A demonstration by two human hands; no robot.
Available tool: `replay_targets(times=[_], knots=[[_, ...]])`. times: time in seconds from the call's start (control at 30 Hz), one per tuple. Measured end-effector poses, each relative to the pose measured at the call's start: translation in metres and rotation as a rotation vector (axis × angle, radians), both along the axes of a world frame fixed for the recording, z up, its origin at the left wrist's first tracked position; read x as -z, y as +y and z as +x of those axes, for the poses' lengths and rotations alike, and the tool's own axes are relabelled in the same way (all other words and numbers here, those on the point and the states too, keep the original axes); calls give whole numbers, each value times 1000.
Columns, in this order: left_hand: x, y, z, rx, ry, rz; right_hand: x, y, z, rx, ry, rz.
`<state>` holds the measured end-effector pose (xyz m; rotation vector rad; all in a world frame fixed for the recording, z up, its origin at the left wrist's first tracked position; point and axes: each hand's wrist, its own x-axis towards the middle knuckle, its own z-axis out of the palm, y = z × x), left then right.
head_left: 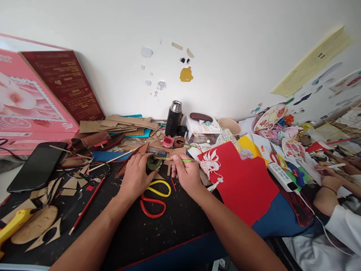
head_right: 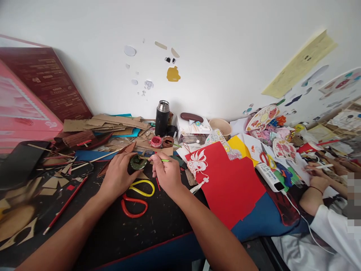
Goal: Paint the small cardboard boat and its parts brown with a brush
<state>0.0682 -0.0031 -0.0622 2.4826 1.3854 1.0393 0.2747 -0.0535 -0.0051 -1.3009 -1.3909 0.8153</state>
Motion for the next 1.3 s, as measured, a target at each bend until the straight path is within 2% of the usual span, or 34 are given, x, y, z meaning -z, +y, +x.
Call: replay_targets(times=[0.47,0.7,0.93,1.3], knots=[[0,1,-1,4,0,15,-2,5,1,29,41,21],[0,0,-1,0,2,4,-7,0,1,64,169,-17],[0,-1,0,20,22,33,0,4,-4,8,187,-58],[-5,-4,0,41,35,30,-12,17,1,134,341,-111]])
